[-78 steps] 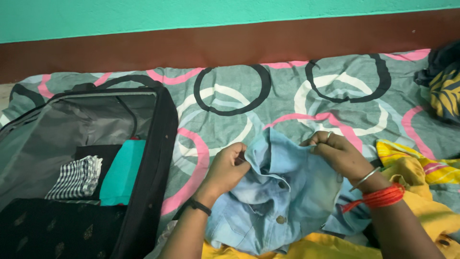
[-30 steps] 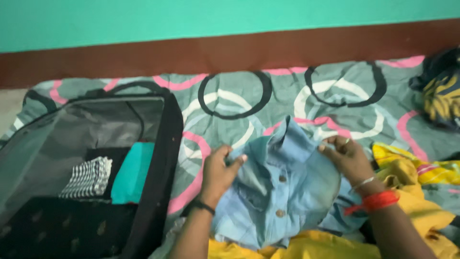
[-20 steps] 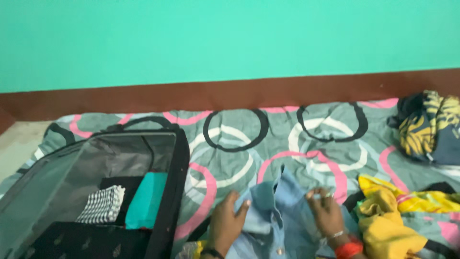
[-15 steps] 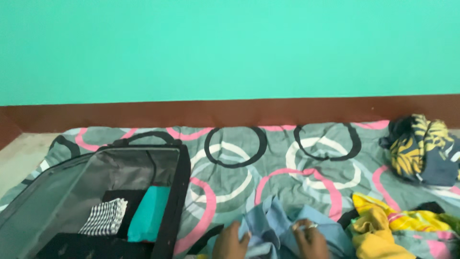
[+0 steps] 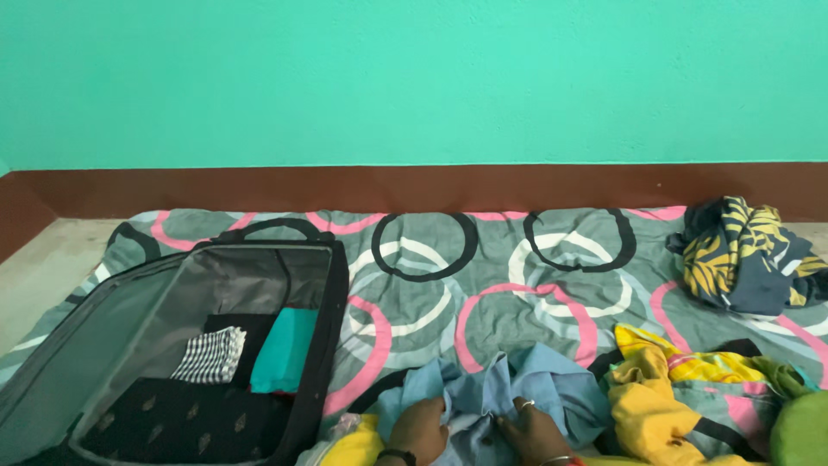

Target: The person folds a teal shirt and a blue denim-like garment by hand on a bed and places them into a black suitcase that already contains other folded items.

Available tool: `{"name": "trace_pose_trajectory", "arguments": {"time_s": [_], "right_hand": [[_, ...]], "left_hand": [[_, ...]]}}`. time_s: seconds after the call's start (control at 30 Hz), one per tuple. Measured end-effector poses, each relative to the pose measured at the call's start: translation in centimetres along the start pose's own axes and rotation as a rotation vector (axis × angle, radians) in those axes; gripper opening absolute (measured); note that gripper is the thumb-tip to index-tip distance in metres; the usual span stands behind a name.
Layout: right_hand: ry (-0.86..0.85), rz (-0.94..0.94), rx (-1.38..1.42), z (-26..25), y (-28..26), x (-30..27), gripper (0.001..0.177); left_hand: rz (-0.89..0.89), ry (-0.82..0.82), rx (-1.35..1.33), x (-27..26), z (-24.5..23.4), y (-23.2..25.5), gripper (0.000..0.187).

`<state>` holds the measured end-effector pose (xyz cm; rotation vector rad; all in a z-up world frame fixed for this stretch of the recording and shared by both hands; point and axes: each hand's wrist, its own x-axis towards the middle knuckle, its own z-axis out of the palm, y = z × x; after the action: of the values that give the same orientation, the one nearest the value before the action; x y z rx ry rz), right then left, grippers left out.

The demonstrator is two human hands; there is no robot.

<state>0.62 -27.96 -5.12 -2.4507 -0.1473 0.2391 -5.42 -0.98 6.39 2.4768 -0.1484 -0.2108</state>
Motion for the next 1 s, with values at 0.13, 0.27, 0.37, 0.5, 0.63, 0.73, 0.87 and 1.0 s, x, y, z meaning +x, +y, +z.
{"name": "trace_pose_trajectory", "arguments": {"time_s": [0.13, 0.27, 0.37, 0.5, 0.63, 0.73, 0.87, 1.0], "right_hand": [[-0.056, 0.038, -0.071, -1.1, -1.1, -0.9, 0.07], [0.007, -0.044, -0.144, -2.7, -3.2, -1.2, 0.078], [0.052, 0.048, -0.13, -3.4, -4.7, -2.1, 0.075], [0.208, 0.05, -0.041, -4.4, -5.9, -2.8, 0.059], [0.1, 0.384, 0.271, -5.1, -6.3, -3.2, 0.04], [0.259, 0.196, 0.382, -5.3, -6.3, -2.6, 0.036], [0.298, 0.18, 0.47, -4.7, -6.9, -2.2, 0.034], [0.259, 0.174, 0.405, -3.7, -7.1, -1.6, 0.034]], "left_hand": [[0.061, 0.025, -0.002, 0.1, 0.7, -0.8, 0.032], [-0.055, 0.081, -0.076, 1.7, 3.1, -2.8, 0.038], [-0.17, 0.295, -0.273, 3.6, 5.1, -3.9, 0.039], [-0.234, 0.494, -0.457, 5.0, 6.0, -4.7, 0.032], [-0.27, 0.616, -0.568, 4.6, 5.8, -3.7, 0.032], [-0.391, 0.625, -0.633, 4.4, 5.2, -1.9, 0.033], [-0.362, 0.682, -0.686, 4.2, 5.1, 0.1, 0.034], [-0.386, 0.612, -0.76, 3.8, 5.1, 0.5, 0.036]]}}
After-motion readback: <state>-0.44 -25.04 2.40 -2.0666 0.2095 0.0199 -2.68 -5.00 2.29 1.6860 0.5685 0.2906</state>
